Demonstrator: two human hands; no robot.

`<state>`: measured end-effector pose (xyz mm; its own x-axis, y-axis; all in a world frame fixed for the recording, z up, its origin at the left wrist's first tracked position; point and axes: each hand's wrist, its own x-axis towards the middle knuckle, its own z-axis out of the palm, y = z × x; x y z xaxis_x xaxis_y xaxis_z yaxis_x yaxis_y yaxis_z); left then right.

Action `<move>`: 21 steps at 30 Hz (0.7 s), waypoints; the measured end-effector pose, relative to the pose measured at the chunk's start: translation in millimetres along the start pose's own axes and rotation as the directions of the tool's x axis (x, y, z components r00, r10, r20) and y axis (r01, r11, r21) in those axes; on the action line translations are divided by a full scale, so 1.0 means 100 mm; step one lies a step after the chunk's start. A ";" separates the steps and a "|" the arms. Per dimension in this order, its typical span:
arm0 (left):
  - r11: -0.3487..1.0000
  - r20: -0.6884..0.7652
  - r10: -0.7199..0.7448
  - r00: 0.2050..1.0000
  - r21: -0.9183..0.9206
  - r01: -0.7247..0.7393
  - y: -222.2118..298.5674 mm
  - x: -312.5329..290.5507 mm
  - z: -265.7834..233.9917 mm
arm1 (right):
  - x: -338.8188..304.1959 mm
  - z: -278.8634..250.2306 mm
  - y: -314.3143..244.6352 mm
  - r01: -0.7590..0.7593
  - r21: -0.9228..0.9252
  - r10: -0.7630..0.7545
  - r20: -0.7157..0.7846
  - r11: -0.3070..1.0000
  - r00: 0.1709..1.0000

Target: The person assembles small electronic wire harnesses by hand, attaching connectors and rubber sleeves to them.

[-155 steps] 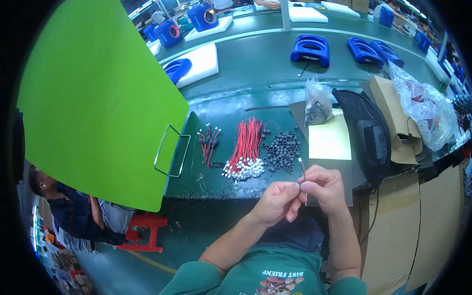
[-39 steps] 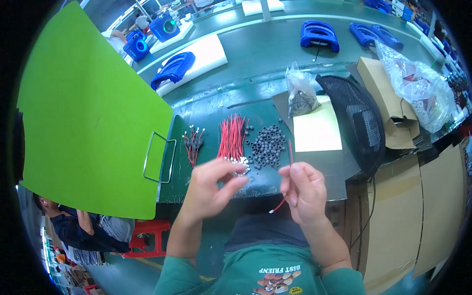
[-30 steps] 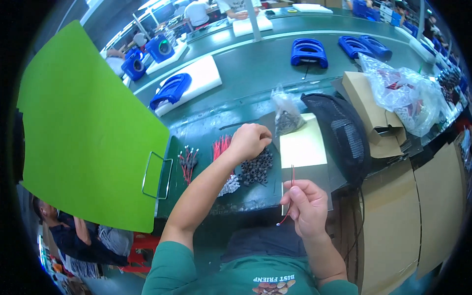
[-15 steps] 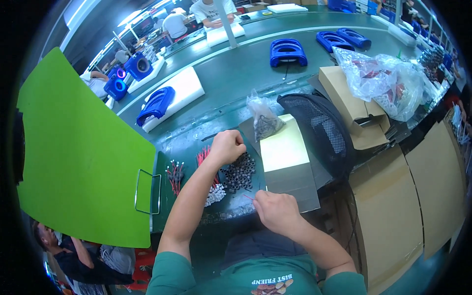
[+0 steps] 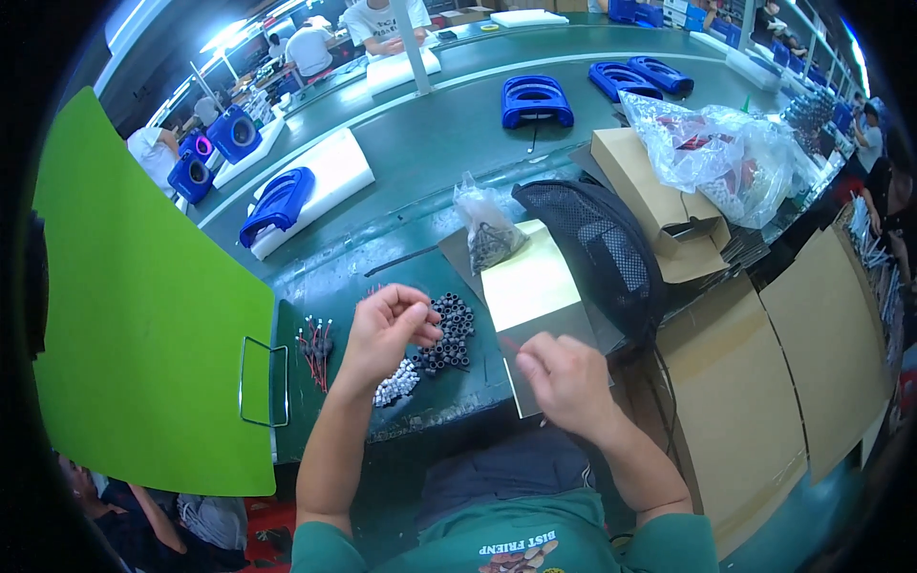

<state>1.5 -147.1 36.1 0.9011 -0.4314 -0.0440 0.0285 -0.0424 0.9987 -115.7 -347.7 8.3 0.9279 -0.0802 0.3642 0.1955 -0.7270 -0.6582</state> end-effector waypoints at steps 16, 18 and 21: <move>0.608 -0.168 0.339 0.926 0.790 -0.079 -0.19 1.57 0.38 | 0.84 0.03 0.54 -0.227 -0.516 0.298 0.059 0.826 0.953; 0.610 -0.136 0.287 0.948 0.789 -0.071 -0.20 1.60 0.38 | 0.84 0.08 0.57 -0.219 -0.494 0.260 0.015 0.841 0.966; 0.644 -0.159 0.456 0.876 0.738 -0.201 -0.24 1.61 0.41 | 0.82 0.20 0.70 -0.183 -0.466 0.167 -0.076 0.866 0.983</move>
<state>128.1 -252.4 4.1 0.8707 -0.2540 0.4211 -0.4826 -0.6057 0.6326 -19.6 -391.5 -20.8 0.9204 -0.2524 0.2985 -0.1487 -0.9323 -0.3298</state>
